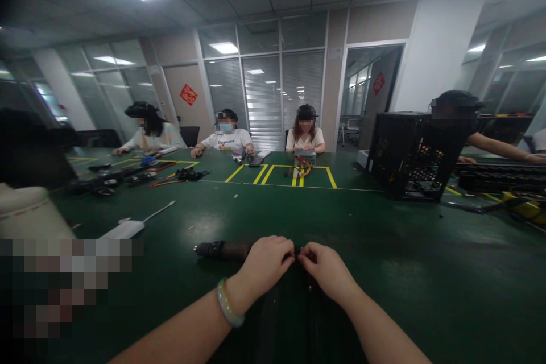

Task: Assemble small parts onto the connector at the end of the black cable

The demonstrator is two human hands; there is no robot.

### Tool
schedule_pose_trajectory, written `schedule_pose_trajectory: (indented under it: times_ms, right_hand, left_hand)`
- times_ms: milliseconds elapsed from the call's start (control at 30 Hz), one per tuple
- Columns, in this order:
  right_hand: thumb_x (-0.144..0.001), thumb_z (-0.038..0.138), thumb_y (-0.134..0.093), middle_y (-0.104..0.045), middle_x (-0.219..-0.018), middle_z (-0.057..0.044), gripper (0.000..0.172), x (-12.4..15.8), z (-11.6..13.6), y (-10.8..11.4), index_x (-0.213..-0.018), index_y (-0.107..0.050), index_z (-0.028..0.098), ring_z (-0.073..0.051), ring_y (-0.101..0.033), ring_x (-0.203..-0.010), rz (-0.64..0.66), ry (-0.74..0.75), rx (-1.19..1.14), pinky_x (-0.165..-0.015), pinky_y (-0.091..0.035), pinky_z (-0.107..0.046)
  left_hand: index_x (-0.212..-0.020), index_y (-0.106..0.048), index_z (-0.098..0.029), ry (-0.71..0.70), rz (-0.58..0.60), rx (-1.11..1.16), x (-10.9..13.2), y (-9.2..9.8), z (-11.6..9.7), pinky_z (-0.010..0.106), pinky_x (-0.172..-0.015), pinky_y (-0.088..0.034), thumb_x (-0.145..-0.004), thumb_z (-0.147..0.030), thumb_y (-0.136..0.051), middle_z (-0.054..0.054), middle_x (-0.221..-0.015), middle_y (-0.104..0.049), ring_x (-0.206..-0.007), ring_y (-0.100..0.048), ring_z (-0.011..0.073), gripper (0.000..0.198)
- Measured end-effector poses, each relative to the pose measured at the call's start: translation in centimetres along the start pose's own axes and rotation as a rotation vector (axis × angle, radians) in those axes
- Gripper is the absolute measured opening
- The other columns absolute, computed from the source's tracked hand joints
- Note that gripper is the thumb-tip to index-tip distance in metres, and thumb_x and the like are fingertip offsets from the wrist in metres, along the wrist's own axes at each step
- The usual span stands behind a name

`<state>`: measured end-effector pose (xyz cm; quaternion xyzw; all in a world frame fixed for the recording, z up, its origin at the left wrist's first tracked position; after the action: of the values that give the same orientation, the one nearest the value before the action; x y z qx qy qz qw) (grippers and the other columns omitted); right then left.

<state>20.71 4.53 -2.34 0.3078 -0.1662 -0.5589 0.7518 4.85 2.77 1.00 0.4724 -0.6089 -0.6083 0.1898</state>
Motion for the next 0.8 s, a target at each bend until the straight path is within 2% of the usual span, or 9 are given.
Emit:
schedule_pose_trajectory:
  times_ms: [200, 500, 633, 800]
  right_hand:
    - [-0.086, 0.032, -0.056, -0.068, -0.076, 0.001, 0.017, 0.1, 0.5, -0.1, -0.082, -0.068, 0.020, -0.016, -0.062, -0.072, -0.001, 0.016, -0.051, -0.063, -0.040, -0.023]
    - [-0.084, 0.030, -0.059, -0.070, -0.080, 0.000, 0.013, 0.3, 0.6, -0.3, -0.084, -0.070, 0.022, -0.017, -0.064, -0.074, -0.031, -0.039, -0.007, -0.064, -0.042, -0.024]
    - [-0.084, 0.033, -0.060, -0.071, -0.084, -0.001, 0.016, 0.4, 0.2, -0.4, -0.090, -0.070, 0.023, -0.018, -0.065, -0.075, -0.030, -0.085, -0.025, -0.063, -0.043, -0.024]
    - [-0.086, 0.038, -0.057, -0.071, -0.081, -0.001, 0.020, 0.3, -0.7, -0.5, -0.085, -0.070, 0.022, -0.019, -0.065, -0.074, -0.056, -0.118, -0.038, -0.063, -0.043, -0.025]
  left_hand:
    - [-0.094, -0.064, -0.022, -0.041, -0.039, 0.118, 0.7, -0.1, 0.6, 0.033, -0.088, -0.041, -0.086, -0.021, -0.061, 0.001, -0.100, -0.066, -0.096, -0.058, 0.0186, 0.009]
    - [-0.088, -0.064, -0.022, -0.044, -0.062, 0.124, 0.2, -0.2, 0.7, 0.032, -0.079, -0.041, -0.084, -0.021, -0.062, -0.001, -0.089, -0.065, -0.087, -0.057, 0.0184, 0.005]
    - [-0.088, -0.064, -0.022, -0.035, -0.045, 0.138, 0.2, 0.0, 0.8, 0.031, -0.078, -0.042, -0.083, -0.022, -0.063, -0.001, -0.090, -0.065, -0.088, -0.057, 0.0180, 0.005]
    - [-0.091, -0.064, -0.022, -0.045, -0.039, 0.140, 0.2, 0.0, 0.9, 0.032, -0.080, -0.042, -0.085, -0.021, -0.060, -0.001, -0.094, -0.065, -0.089, -0.057, 0.0179, 0.007]
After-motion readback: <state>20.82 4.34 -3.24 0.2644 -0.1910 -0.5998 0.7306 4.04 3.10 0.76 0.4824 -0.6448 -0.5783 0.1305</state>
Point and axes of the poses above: each hand's wrist, its own x-axis away from the middle knuckle, its own y-axis out of the back of the hand, z = x × y, the point moved 4 cm from there along -x, towards the middle knuckle
